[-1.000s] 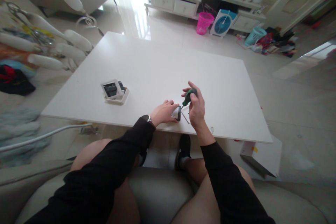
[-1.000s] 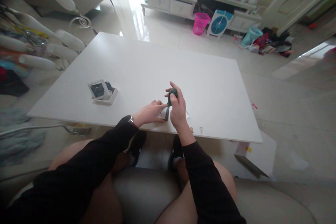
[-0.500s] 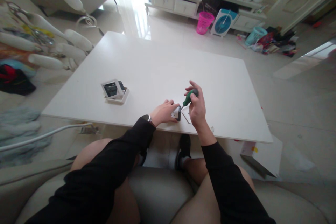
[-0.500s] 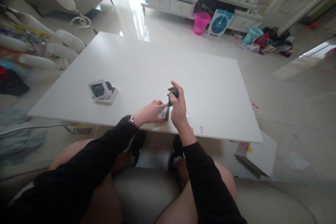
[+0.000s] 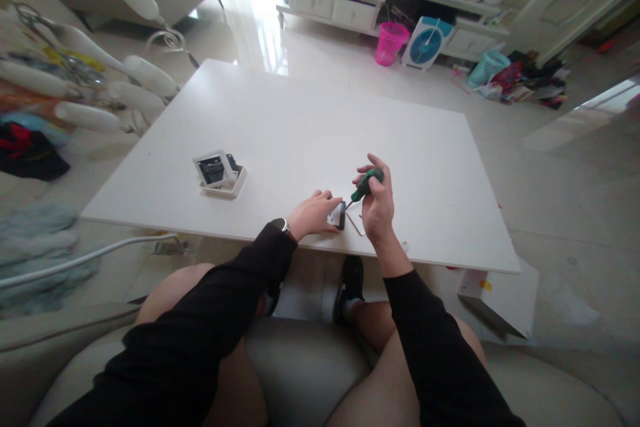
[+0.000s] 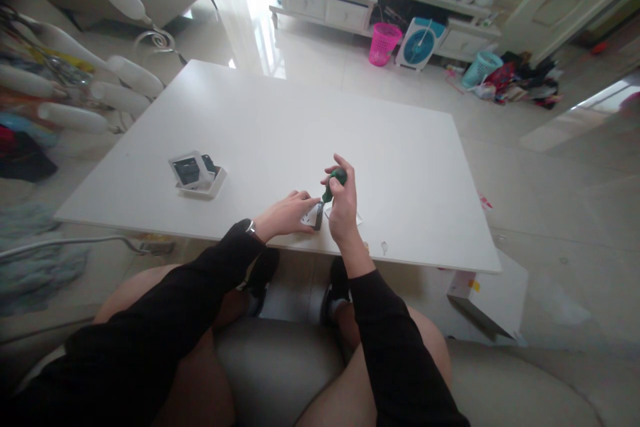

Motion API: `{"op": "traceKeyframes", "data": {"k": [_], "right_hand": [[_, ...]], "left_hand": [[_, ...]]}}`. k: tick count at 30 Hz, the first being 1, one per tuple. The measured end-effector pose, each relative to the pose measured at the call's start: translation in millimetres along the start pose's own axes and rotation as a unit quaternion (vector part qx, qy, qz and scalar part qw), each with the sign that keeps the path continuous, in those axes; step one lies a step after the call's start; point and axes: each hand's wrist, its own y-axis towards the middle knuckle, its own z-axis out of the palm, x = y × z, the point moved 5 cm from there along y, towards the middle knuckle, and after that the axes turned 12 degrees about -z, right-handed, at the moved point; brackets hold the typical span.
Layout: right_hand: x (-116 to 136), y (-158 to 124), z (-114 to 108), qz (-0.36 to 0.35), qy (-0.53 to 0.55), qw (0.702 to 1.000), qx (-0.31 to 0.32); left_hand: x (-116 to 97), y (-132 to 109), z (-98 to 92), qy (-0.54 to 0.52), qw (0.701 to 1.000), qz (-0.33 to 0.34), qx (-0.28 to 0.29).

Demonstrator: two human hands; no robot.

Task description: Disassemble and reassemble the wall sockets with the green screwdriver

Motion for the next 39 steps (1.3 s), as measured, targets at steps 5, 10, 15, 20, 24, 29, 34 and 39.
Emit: {"op": "traceKeyframes", "data": {"k": [5, 10, 15, 20, 24, 29, 34, 39], "right_hand": [[4.9, 2.1, 1.1, -0.019, -0.052, 0.998, 0.004], [6.5, -0.6, -0.2, -0.014, -0.038, 0.999, -0.013], [0.2, -1.9, 1.1, -0.012, -0.025, 0.999, 0.030], [2.3, 0.0, 4.3, -0.010, -0.040, 0.998, 0.037], [7.9, -0.3, 4.2, -0.010, -0.025, 1.000, -0.002], [2.8, -2.2, 1.3, 0.003, -0.014, 1.000, -0.012], [0.5, 0.0, 3.3, -0.007, -0.002, 0.999, 0.039], [11.8, 1.8, 2.2, -0.022, -0.065, 0.998, 0.004]], "left_hand": [[0.7, -0.2, 0.1, -0.008, 1.000, 0.004, -0.003], [1.9, 0.4, 1.7, -0.008, 1.000, -0.001, -0.003], [0.4, 0.3, 1.2, -0.002, 1.000, 0.006, -0.007], [0.4, 0.3, 0.8, 0.000, 1.000, 0.003, -0.002], [1.3, 0.5, 1.8, -0.007, 1.000, -0.003, -0.002], [1.0, 0.7, 2.2, -0.011, 1.000, 0.000, -0.006], [1.2, 1.0, 2.3, -0.006, 1.000, 0.005, -0.010], [2.9, 1.8, 4.3, -0.008, 1.000, 0.006, -0.010]]}}
